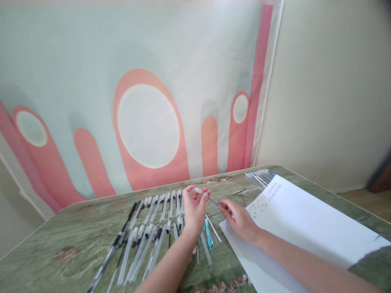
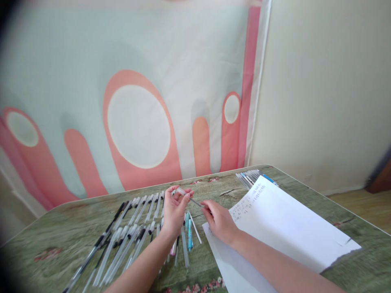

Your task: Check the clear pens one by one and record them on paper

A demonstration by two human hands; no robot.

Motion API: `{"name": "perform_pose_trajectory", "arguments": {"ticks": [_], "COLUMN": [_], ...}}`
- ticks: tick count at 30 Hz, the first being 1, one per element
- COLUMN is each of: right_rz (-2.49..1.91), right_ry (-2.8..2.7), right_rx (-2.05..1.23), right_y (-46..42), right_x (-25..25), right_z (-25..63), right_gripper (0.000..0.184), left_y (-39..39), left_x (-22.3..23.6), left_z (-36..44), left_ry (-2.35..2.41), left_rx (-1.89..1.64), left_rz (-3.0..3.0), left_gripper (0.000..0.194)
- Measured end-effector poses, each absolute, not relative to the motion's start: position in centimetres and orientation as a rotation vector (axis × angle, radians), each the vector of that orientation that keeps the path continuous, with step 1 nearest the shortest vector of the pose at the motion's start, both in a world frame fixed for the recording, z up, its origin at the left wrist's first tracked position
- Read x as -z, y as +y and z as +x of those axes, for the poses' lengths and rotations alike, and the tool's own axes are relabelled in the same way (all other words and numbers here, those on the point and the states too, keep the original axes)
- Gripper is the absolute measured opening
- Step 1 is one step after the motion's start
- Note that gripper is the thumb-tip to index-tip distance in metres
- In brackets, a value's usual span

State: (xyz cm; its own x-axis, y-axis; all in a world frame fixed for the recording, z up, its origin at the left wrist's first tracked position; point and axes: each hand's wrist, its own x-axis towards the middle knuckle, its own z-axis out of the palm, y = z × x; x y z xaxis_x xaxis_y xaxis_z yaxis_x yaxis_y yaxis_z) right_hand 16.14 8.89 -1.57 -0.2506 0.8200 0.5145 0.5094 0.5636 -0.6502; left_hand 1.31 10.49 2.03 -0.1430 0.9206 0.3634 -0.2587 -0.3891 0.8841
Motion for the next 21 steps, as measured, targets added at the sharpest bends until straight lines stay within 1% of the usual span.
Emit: {"name": "perform_pose_trajectory", "arguments": {"ticks": [2, 4, 5, 6, 7, 9, 11, 13, 15, 18, 21], "right_rz": [-1.105, -1.145, -1.166, -1.182, -1.194, -1.204, -1.212, -1.240, -1.268, -1.259, -1.209], "right_ry": [-1.914, -1.882, -1.849, -1.810, -1.760, -1.645, -1.529, -1.425, -1.337, -1.228, -1.155], "right_rx": [-0.442, -0.477, -0.515, -0.571, -0.640, -0.772, -0.844, -0.875, -0.898, -0.916, -0.934], "right_y": [9.3, 9.9, 10.3, 10.7, 11.2, 11.9, 12.5, 12.8, 13.0, 13.3, 13.8], "right_x": [1.5, 1.7, 1.8, 1.9, 2.1, 2.5, 2.9, 3.3, 3.6, 4.0, 4.6], "right_z": [16.3, 16.5, 16.6, 16.8, 17.0, 17.3, 17.7, 18.0, 18.1, 18.2, 18.2], "right_gripper": [0.026, 0.025, 0.025, 0.025, 0.025, 0.027, 0.030, 0.033, 0.034, 0.034, 0.034], "left_y": [10.3, 9.3, 8.5, 7.6, 6.5, 4.5, 2.7, 1.5, 0.8, 0.4, 0.3], "left_x": [-2.3, -2.8, -3.1, -3.4, -3.8, -4.3, -4.5, -4.5, -4.3, -3.5, -2.4], "left_z": [1.3, 1.7, 2.0, 2.3, 2.8, 3.7, 4.7, 5.7, 6.5, 7.4, 7.8], "left_ry": [0.955, 1.166, 1.292, 1.373, 1.359, 1.191, 1.182, 1.232, 1.250, 1.173, 1.146], "left_rx": [-1.665, -1.651, -1.602, -1.500, -1.326, -0.862, -0.490, -0.284, -0.160, -0.033, 0.051], "left_rz": [1.412, 1.678, 1.823, 1.950, 2.105, 2.364, 2.491, 2.573, 2.559, 2.527, 2.494], "left_gripper": [0.038, 0.040, 0.041, 0.037, 0.029, 0.025, 0.023, 0.027, 0.031, 0.041, 0.056]}}
